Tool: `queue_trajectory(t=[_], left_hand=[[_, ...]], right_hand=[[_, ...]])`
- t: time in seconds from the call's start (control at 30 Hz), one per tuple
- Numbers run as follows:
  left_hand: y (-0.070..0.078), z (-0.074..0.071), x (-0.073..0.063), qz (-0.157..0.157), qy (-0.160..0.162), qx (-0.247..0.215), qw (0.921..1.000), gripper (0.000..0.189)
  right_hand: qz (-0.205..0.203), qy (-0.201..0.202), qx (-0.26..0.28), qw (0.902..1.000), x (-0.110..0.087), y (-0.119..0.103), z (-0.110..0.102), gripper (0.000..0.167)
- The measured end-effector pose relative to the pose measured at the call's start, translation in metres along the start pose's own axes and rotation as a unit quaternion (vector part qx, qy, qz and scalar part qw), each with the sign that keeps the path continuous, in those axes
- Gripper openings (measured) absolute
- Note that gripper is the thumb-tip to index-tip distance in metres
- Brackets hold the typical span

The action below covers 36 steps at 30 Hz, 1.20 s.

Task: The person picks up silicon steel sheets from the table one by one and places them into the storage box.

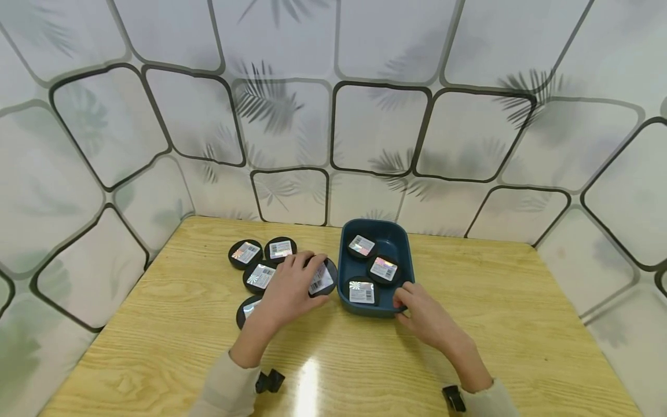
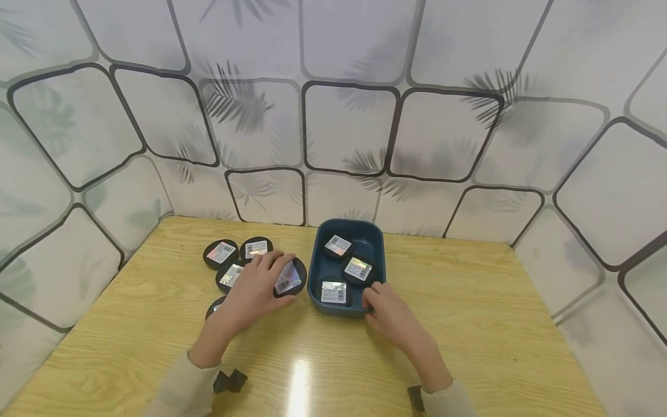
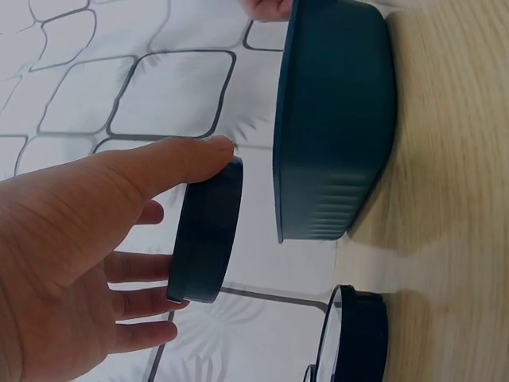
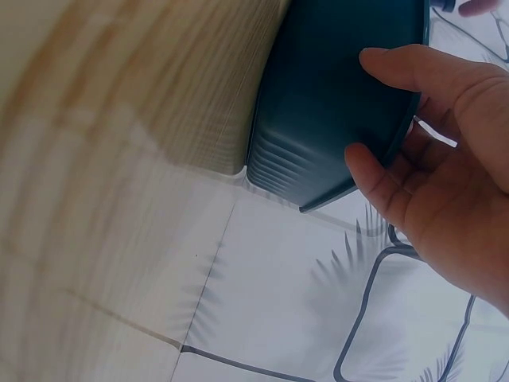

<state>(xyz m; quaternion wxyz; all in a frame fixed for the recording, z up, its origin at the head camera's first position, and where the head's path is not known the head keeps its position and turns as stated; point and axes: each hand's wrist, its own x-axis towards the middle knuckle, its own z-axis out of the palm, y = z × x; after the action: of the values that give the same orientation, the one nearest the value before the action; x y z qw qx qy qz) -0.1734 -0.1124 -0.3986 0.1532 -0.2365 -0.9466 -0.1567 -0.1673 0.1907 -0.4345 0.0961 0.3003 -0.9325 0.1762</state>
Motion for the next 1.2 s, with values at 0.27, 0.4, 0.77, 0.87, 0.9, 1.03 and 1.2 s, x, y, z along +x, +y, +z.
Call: queue_trajectory(t=[0.27,0.4,0.77,0.87,0.9,1.03,1.2], left_hand=[[0.009,0.008,0.002,0.01,0.002,-0.002,0.9999,0.079],[0.014,0.014,0.003,0.019,0.006,-0.001,0.9998,0.079],[0.028,0.025,0.008,0.047,0.02,0.003,0.9987,0.079],[0.03,0.027,0.009,0.052,0.015,0.003,0.9985,0.079],[0.03,0.028,0.009,0.052,0.013,0.005,0.9985,0.079],[0.031,0.031,0.011,0.046,0.002,0.003,0.9989,0.079],[0.036,0.034,0.017,0.039,-0.001,-0.01,0.9992,0.079]], right_hand=[[0.008,-0.017,0.0,0.9998,0.001,0.0,-0.001,0.03],[0.007,-0.018,0.002,0.9998,0.001,-0.001,-0.001,0.03],[-0.001,-0.011,-0.003,0.9999,0.001,0.0,-0.001,0.031],[-0.003,-0.01,-0.004,0.9999,0.001,-0.001,-0.002,0.032],[-0.003,-0.01,-0.004,0.9999,0.001,-0.001,-0.002,0.032],[0.001,-0.014,-0.003,0.9999,0.0,-0.001,-0.002,0.032],[-0.004,-0.01,-0.003,0.9999,0.001,0.0,-0.001,0.032]])
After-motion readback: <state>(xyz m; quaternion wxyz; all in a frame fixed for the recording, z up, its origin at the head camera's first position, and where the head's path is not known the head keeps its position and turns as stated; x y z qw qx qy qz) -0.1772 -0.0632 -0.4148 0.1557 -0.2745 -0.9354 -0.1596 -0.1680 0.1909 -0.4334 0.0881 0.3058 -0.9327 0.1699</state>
